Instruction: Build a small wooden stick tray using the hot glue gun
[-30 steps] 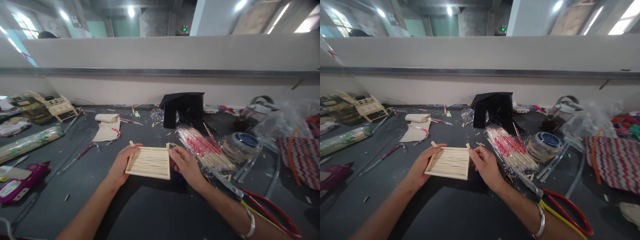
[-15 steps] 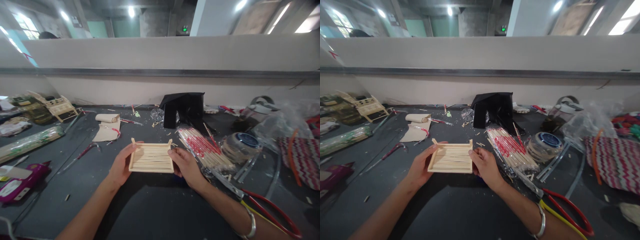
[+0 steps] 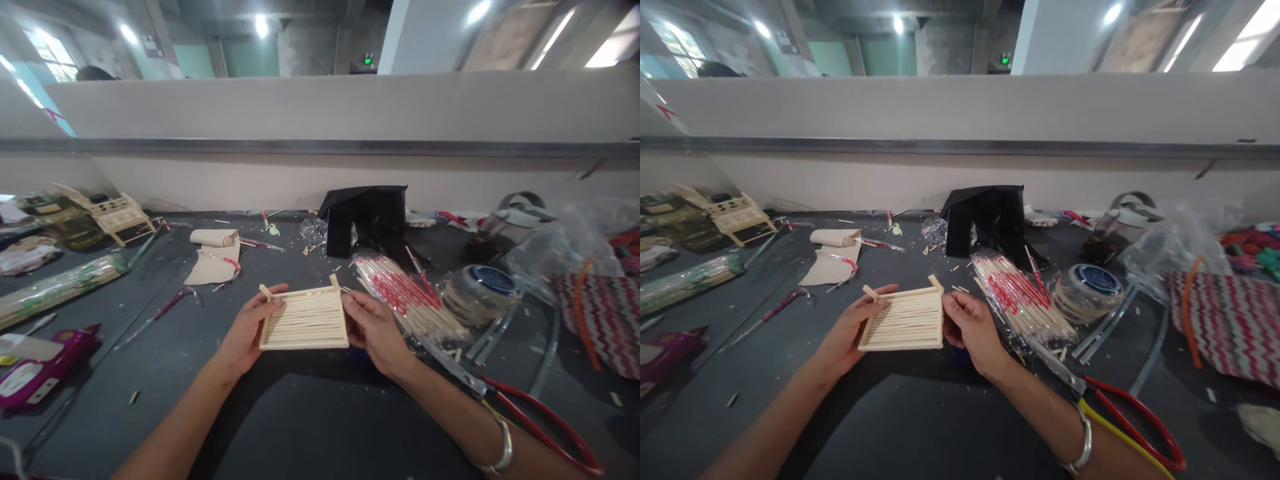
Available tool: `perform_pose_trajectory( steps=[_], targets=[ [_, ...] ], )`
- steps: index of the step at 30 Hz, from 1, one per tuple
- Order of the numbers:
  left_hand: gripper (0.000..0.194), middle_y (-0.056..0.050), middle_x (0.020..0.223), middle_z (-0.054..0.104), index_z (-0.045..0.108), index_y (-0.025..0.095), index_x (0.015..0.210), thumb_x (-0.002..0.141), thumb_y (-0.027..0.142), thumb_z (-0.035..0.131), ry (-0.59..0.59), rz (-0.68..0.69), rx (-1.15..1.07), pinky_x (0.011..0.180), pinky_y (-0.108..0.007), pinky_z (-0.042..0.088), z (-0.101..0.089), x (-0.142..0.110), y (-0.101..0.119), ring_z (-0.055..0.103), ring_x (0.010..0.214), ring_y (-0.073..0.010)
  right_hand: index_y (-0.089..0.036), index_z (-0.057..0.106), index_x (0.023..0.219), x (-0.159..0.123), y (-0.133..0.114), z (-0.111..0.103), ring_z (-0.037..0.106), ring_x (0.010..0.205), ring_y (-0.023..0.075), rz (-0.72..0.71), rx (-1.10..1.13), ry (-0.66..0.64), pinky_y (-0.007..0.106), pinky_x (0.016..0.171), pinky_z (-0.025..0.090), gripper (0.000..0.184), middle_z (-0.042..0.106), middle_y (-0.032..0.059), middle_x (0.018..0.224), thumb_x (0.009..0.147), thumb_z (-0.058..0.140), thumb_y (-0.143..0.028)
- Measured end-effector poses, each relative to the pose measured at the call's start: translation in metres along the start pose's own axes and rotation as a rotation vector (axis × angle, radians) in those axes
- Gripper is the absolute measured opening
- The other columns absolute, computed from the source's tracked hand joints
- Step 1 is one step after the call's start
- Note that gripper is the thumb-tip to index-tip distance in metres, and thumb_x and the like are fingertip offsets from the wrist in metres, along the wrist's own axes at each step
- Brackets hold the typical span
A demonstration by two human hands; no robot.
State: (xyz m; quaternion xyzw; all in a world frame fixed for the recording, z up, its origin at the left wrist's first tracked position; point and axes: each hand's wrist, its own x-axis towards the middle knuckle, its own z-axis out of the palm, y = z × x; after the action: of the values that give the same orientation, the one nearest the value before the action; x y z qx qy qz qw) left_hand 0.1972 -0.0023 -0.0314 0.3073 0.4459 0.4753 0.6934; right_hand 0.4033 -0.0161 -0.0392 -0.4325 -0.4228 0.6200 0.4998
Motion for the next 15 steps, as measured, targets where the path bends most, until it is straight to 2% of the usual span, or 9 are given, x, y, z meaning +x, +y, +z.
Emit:
perform_pose_trajectory(
  steps=[3, 7, 12, 15],
  targets=[
    [0.046, -0.008, 0.09, 0.071, 0.06, 0.015, 0.116, 0.072, 0.022, 0.071, 0.0, -0.005, 0.015, 0.065, -0.026, 0.052, -0.0004, 0.0015, -0.0032, 0.066, 0.074, -0.0179, -0.018, 0.049, 0.065, -0.0013, 0.0001, 0.0003, 0.035, 0.039, 0.0034, -0.037, -0.032, -0.049, 0.013, 0.035, 0.022, 0.036, 0.045, -0.008, 0.048, 0.082, 0.06, -0.048],
    [0.044, -0.008, 0.088, 0.07, 0.061, 0.013, 0.114, 0.071, 0.02, 0.071, -0.006, -0.028, -0.001, 0.065, -0.026, 0.052, -0.0009, 0.0015, -0.0028, 0.066, 0.074, -0.018, -0.018, 0.046, 0.064, -0.0024, 0.001, 0.0006, 0.033, 0.04, 0.0033, -0.111, -0.079, -0.039, 0.014, 0.037, 0.022, 0.036, 0.041, -0.0085, 0.046, 0.086, 0.056, -0.045],
    [0.042, -0.009, 0.088, 0.07, 0.06, 0.012, 0.114, 0.073, 0.017, 0.068, -0.029, -0.047, -0.022, 0.067, -0.028, 0.053, -0.0016, 0.0011, 0.0002, 0.066, 0.072, -0.0179, -0.018, 0.045, 0.064, -0.0009, -0.0022, 0.0, 0.029, 0.039, 0.0028, -0.198, -0.077, 0.033, 0.015, 0.037, 0.022, 0.034, 0.037, -0.0096, 0.047, 0.086, 0.056, -0.042],
    [0.039, -0.01, 0.089, 0.071, 0.06, 0.012, 0.112, 0.074, 0.016, 0.067, -0.045, -0.041, -0.039, 0.068, -0.028, 0.053, -0.0028, 0.0012, 0.0014, 0.067, 0.074, -0.0187, -0.018, 0.047, 0.065, 0.0013, -0.0046, -0.0013, 0.031, 0.04, 0.0028, -0.223, -0.067, 0.125, 0.014, 0.036, 0.022, 0.032, 0.039, -0.0087, 0.05, 0.085, 0.056, -0.041]
  ],
)
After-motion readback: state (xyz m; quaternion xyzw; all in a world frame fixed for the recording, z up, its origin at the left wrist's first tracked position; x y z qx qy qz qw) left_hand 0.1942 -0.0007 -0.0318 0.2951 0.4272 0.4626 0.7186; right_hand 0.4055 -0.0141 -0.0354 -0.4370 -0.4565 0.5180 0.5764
